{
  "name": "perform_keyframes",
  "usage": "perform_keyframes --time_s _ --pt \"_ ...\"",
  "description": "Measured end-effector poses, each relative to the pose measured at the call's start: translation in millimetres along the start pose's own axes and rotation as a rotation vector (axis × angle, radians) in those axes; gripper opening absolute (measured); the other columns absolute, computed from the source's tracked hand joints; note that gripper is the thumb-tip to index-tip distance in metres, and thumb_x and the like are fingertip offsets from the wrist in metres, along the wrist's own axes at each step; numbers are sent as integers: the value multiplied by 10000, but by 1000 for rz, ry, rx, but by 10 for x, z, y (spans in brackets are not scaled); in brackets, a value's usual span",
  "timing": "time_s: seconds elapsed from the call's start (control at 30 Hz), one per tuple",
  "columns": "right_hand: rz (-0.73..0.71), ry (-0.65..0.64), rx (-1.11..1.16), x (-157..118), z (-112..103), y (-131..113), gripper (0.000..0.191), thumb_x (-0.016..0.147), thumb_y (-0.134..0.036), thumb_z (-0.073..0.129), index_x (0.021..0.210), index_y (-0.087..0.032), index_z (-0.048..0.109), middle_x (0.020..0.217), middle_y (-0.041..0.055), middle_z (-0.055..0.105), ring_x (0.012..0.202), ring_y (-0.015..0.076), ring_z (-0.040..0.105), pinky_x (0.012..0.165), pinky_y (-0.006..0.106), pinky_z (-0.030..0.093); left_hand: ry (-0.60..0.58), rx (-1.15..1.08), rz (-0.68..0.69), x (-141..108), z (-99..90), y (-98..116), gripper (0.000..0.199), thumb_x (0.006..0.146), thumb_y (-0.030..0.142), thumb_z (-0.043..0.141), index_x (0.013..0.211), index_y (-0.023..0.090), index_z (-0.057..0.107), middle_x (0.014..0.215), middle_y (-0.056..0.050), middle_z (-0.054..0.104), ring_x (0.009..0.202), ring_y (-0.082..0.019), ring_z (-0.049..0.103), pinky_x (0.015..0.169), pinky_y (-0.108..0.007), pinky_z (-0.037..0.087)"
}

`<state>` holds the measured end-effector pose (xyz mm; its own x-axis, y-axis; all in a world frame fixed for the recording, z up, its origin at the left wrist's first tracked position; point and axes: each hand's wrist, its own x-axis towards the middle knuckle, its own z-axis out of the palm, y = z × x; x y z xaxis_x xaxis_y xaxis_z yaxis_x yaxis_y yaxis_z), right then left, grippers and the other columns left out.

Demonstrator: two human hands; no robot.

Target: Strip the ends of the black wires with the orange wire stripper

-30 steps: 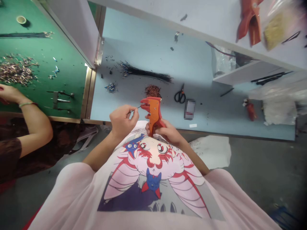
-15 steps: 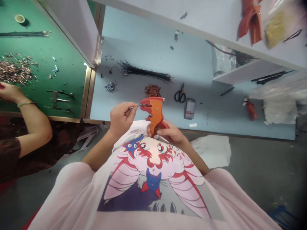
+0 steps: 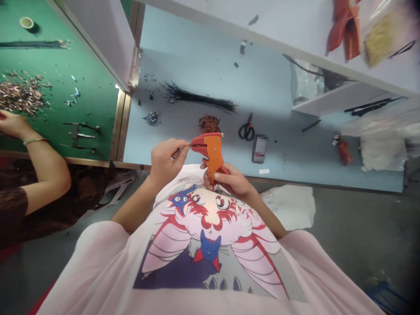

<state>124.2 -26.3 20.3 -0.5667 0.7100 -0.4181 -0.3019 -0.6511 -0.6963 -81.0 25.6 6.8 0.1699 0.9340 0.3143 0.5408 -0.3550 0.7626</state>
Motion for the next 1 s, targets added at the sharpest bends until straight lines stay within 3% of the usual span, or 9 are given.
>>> perform_keyframes --time_s 0.27,0.43,0.6,0.67,0.77,0.87,1.0 --pt "-14 9 -15 9 26 43 286 816 -318 619 1020 -155 502 641 -20 511 534 105 494 510 253 387 5 25 13 0 3 0 162 846 289 544 831 189 671 544 27 510 516 -94 436 564 -230 347" --pt "21 -24 80 48 53 91 238 813 -326 626 924 -181 473 591 -66 417 466 70 405 450 217 356 -10 39 -23 -35 24 -8 183 856 292 521 827 182 664 654 -2 623 561 -100 508 592 -225 382" --pt "12 17 169 95 68 152 240 808 -345 629 870 -186 461 540 -104 303 391 26 222 365 153 210 1 44 -77 -56 87 -38 208 863 312 507 854 176 664 699 -18 656 605 -113 549 620 -226 405" --pt "-10 16 174 102 56 173 292 779 -365 652 929 -180 484 599 -65 414 432 45 345 392 170 282 18 33 -77 -48 109 -51 206 860 315 513 858 177 666 704 -19 656 625 -116 559 634 -227 410" --pt "-24 -13 165 90 12 170 457 718 -388 692 1068 -178 488 837 34 551 685 137 557 568 265 461 53 2 -99 -30 126 -68 190 852 307 528 860 179 668 690 -11 640 614 -108 547 629 -221 408" --pt "-80 13 117 91 -73 134 519 717 -374 679 1152 -187 465 927 49 545 805 172 575 704 333 495 100 -23 -149 -15 126 -96 165 840 288 542 859 178 664 619 14 582 554 -91 496 599 -213 396" --pt "-154 249 -208 219 -341 160 456 783 -372 593 1175 -211 426 908 27 537 757 160 553 672 315 475 149 -17 -182 -2 120 -169 152 834 278 536 834 176 649 626 13 558 567 -96 484 603 -220 404"
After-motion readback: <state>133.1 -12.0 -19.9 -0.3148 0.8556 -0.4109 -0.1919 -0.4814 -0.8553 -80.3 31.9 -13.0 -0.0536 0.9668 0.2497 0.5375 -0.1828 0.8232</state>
